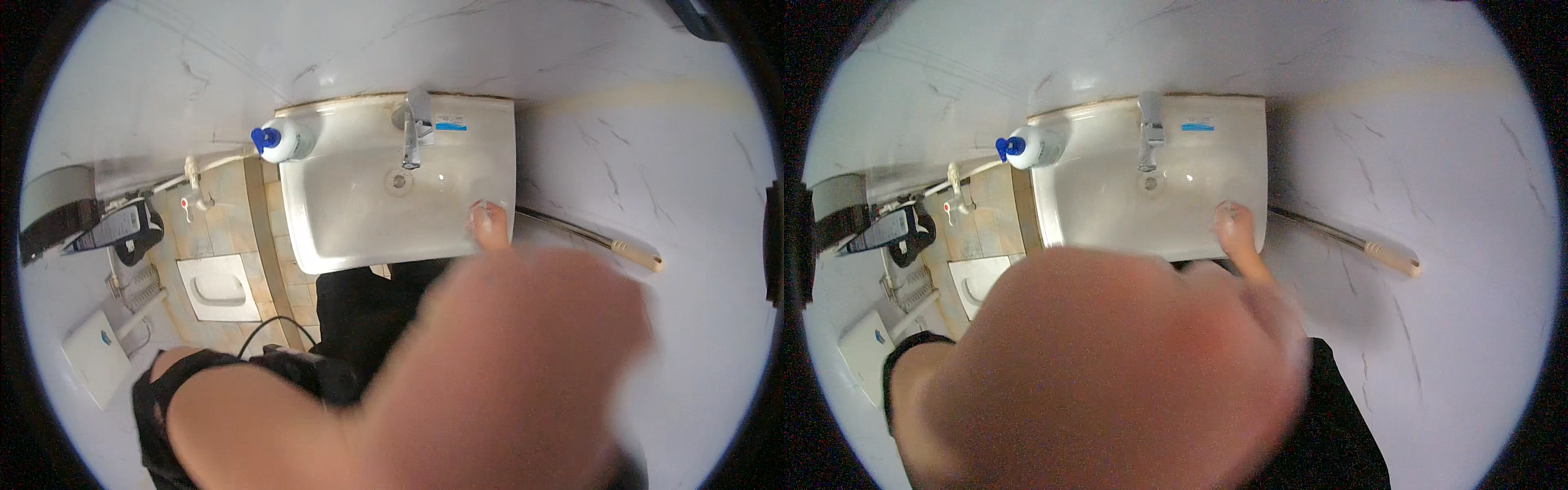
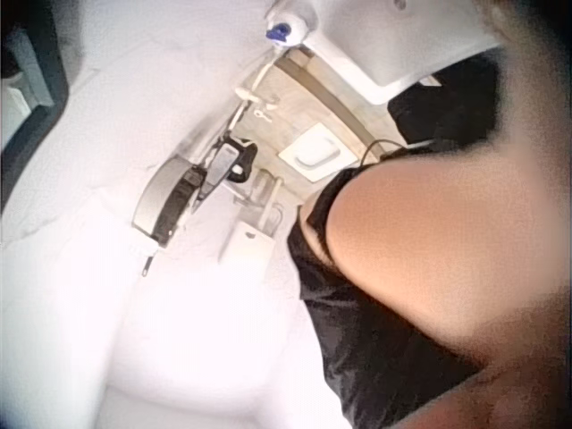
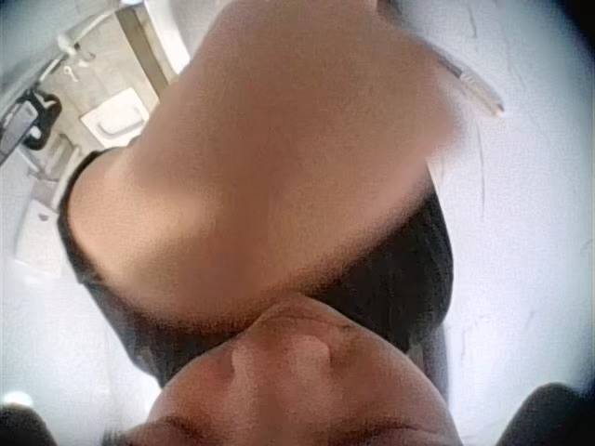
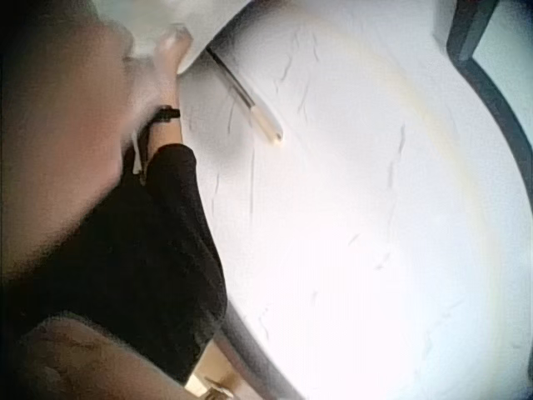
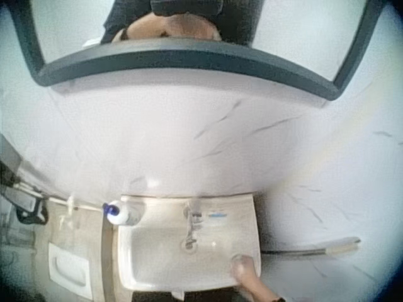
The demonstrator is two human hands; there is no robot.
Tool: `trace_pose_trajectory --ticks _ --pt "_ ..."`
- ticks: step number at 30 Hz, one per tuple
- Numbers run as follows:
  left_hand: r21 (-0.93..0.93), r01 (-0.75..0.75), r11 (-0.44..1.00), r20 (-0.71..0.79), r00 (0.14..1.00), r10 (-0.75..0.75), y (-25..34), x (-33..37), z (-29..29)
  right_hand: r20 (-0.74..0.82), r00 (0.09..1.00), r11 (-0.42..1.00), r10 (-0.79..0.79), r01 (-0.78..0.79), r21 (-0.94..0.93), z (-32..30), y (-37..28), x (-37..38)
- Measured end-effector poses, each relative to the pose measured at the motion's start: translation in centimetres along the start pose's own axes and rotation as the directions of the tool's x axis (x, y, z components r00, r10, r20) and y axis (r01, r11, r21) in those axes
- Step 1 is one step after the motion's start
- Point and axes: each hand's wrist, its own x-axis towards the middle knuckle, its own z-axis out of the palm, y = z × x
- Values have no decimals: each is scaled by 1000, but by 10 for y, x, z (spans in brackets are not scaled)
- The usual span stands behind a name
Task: The person cleans a pink rag with soap at a sink, wrings it out, and then washes their hands under running water.
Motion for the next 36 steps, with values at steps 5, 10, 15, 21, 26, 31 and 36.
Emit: trace_pose_trajectory --ticks 5,10,15,21,26,31,36 --pt "-246 265 932 71 964 -256 -64 12 77 44 999 974 -5 15 -225 5 17 7" --pt "-478 450 754 104 882 -460 -143 12 196 160 976 981 149 -166 96 19 -17 -2" --pt "-915 402 24 332 787 -520 -158 20 246 249 949 910 192 -267 316 35 -39 -14" --pt "-916 57 -398 236 877 -418 -142 32 279 242 969 957 50 -116 267 67 -47 -31" --pt "-945 169 -281 294 818 -495 -147 31 296 106 983 986 -148 138 96 76 -44 -33" --pt "-864 -74 -498 248 798 -549 -146 27 292 208 970 945 122 -178 273 67 -65 -36" --pt "-710 -109 -695 236 894 -381 -153 22 279 197 970 964 -140 88 250 68 -74 -39"
